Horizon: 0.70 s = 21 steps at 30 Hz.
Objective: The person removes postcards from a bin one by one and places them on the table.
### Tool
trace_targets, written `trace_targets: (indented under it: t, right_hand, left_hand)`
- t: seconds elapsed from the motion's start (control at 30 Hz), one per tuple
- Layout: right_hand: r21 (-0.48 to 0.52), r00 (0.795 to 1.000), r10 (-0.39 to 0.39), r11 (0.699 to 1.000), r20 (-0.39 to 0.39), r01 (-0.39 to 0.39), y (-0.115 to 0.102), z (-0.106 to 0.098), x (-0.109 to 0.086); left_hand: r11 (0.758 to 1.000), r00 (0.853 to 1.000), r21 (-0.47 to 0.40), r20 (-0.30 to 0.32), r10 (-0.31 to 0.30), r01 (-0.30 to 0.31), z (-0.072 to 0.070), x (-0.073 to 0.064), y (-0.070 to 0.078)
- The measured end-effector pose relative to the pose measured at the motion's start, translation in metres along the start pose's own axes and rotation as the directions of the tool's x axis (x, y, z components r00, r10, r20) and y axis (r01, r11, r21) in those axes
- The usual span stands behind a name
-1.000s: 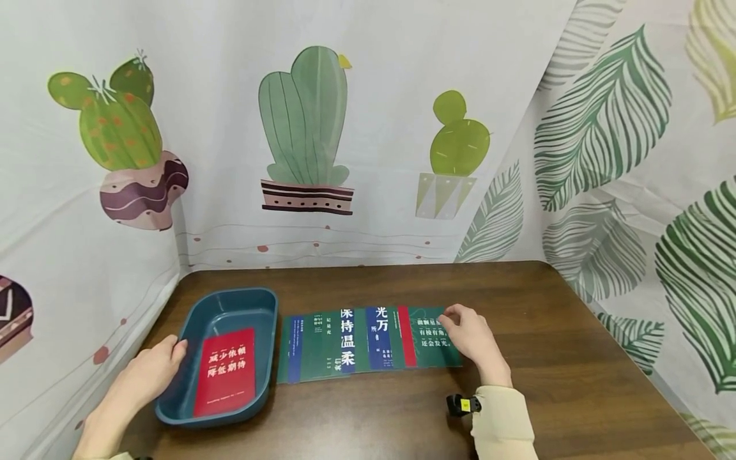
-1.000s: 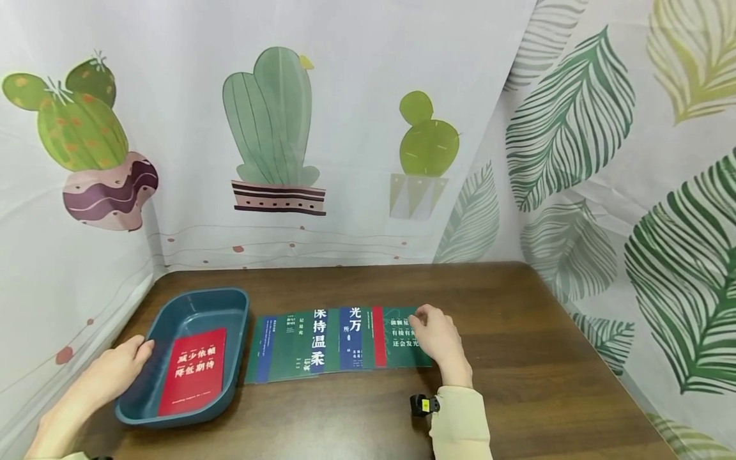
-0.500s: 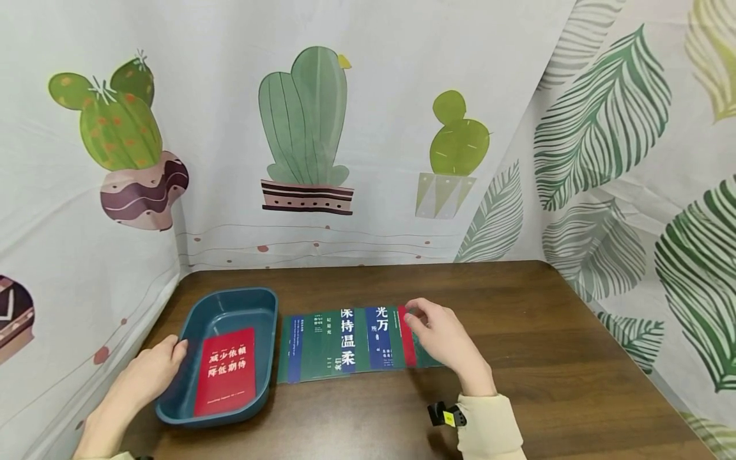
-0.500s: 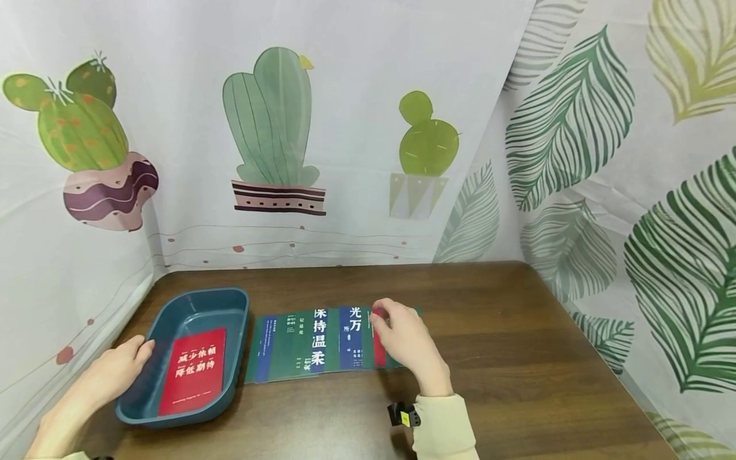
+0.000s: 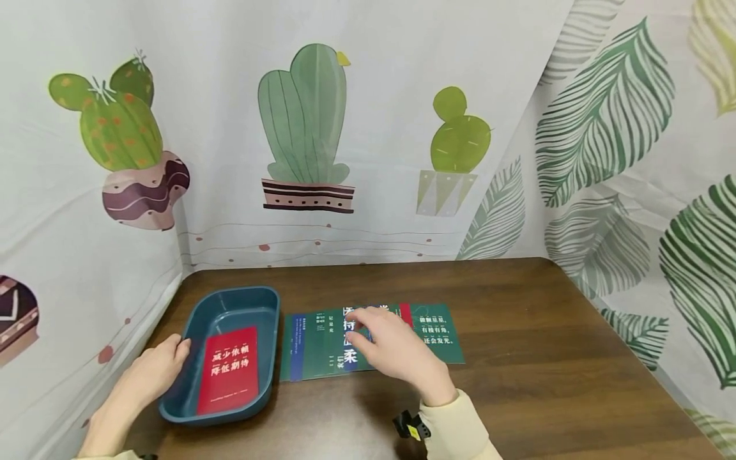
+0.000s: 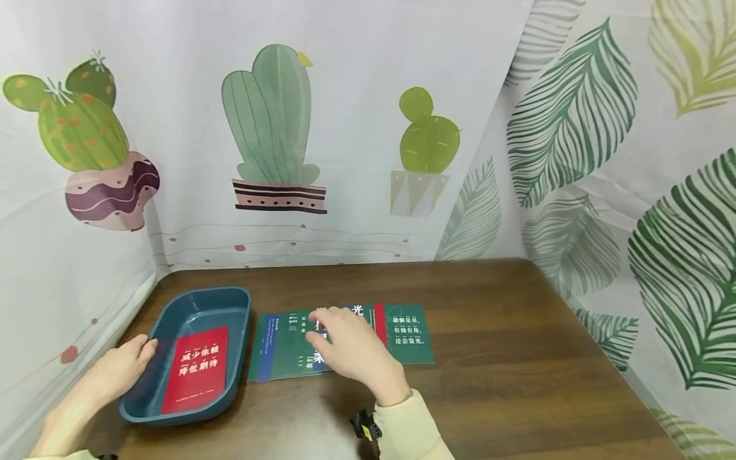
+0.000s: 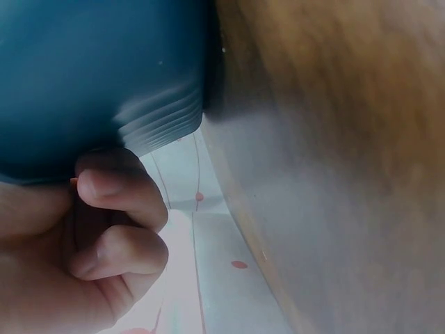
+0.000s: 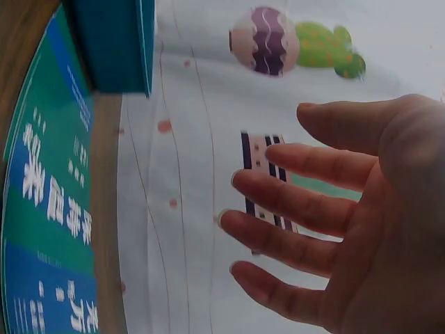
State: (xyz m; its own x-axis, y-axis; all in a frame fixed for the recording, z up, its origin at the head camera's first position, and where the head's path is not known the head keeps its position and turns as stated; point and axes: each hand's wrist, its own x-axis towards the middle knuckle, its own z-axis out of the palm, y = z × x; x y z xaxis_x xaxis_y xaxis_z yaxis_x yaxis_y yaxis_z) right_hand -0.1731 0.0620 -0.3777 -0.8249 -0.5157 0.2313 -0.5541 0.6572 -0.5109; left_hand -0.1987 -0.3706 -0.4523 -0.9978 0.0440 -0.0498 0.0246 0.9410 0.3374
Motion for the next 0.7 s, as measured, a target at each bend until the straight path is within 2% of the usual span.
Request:
trace_targets:
  t: [0.17,0.37,0.5,0.7]
  right_hand:
    - [-0.002,0.994,-0.090,0.996,0.068,0.091,-0.020,0.008,0.011]
    - [-0.006,0.973,-0.189,0.981,0.130,0.192,-0.049,0.017,0.025]
    - [-0.057,0.951,-0.243,0.964,0.192,0.258,-0.064,0.027,0.036]
    - [-0.151,0.910,-0.310,0.921,0.274,0.359,-0.089,0.046,0.051]
  left_hand:
    - [1.000,1.000,0.001,-0.009,0.004,-0.004,0.000,0.000,0.001]
    - [1.000,1.000,0.002,-0.013,-0.008,0.008,-0.001,-0.001,0.003]
    - [1.000,1.000,-0.003,0.000,-0.022,0.022,-0.002,-0.001,0.005]
    - [0.999,0.999,-0.008,0.015,-0.052,0.052,-0.003,-0.003,0.006]
